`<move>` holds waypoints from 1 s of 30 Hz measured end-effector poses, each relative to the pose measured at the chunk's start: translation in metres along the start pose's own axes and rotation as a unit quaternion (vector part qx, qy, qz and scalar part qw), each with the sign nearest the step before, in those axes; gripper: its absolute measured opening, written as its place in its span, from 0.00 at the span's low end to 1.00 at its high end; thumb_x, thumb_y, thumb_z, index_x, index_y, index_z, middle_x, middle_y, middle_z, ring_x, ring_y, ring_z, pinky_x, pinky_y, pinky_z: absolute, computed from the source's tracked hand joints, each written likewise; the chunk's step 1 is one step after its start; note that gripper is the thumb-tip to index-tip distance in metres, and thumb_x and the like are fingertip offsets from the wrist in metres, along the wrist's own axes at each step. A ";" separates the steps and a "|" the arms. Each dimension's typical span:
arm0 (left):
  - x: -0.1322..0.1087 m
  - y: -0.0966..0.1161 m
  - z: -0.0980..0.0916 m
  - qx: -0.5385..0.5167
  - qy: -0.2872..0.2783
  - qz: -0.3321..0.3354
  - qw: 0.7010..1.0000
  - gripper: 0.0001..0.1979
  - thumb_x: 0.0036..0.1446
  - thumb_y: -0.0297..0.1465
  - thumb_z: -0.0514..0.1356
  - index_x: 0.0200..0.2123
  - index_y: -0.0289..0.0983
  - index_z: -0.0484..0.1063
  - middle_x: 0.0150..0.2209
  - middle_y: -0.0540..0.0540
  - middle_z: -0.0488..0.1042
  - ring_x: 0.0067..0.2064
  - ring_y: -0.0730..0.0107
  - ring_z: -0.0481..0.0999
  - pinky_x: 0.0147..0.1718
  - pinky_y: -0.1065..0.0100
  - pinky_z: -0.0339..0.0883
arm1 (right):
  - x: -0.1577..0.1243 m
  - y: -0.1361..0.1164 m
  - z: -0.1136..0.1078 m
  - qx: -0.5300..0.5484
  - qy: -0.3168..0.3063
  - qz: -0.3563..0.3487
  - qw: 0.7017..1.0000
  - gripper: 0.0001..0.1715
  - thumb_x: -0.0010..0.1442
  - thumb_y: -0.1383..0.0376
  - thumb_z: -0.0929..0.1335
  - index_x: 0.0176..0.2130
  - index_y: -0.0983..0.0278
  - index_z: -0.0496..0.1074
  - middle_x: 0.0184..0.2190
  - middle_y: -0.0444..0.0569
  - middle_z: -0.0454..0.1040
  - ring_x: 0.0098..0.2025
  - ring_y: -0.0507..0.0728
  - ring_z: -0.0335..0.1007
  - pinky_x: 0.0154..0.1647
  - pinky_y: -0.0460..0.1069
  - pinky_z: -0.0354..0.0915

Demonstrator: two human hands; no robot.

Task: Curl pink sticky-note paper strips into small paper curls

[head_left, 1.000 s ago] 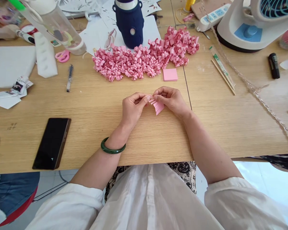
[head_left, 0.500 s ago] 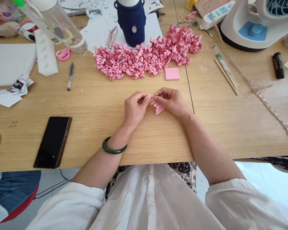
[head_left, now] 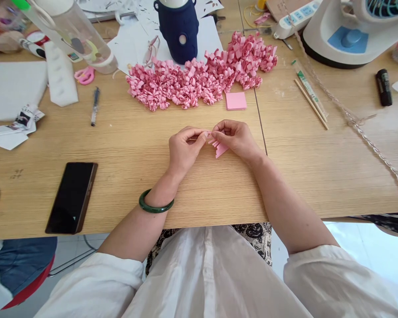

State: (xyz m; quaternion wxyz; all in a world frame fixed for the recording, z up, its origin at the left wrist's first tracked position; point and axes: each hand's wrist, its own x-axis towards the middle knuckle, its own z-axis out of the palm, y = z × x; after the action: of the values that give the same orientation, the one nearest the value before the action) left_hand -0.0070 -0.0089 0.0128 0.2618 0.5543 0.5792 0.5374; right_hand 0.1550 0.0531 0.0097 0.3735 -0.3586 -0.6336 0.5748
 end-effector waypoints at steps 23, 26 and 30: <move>-0.004 -0.002 0.003 0.141 0.065 0.085 0.984 0.06 0.58 0.27 0.64 0.28 0.39 0.78 0.30 0.49 0.78 0.31 0.72 0.75 0.33 0.69 0.69 | -0.009 -0.002 0.021 -0.061 0.071 -0.068 0.993 0.04 0.60 0.66 0.72 0.32 0.63 0.77 0.31 0.45 0.77 0.34 0.52 0.70 0.39 0.49 0.67; -0.005 -0.002 0.005 0.133 0.074 0.093 0.984 0.06 0.58 0.27 0.63 0.28 0.38 0.77 0.30 0.50 0.77 0.31 0.73 0.75 0.32 0.71 0.69 | -0.009 0.001 0.024 -0.110 0.102 -0.100 0.984 0.03 0.60 0.68 0.72 0.33 0.63 0.77 0.32 0.46 0.77 0.36 0.54 0.70 0.42 0.50 0.67; -0.006 -0.002 0.007 0.125 0.054 0.110 0.985 0.06 0.60 0.26 0.62 0.32 0.37 0.79 0.32 0.50 0.78 0.34 0.73 0.76 0.34 0.73 0.72 | -0.008 0.004 0.025 -0.179 0.132 -0.135 0.965 0.04 0.59 0.72 0.72 0.33 0.63 0.77 0.31 0.45 0.76 0.36 0.53 0.69 0.42 0.50 0.66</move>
State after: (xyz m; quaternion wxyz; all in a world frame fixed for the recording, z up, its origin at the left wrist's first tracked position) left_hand -0.0004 -0.0123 0.0069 0.0978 0.6130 0.5903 0.5160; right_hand 0.1368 0.0350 0.0041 0.4579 -0.4034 -0.7140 0.3432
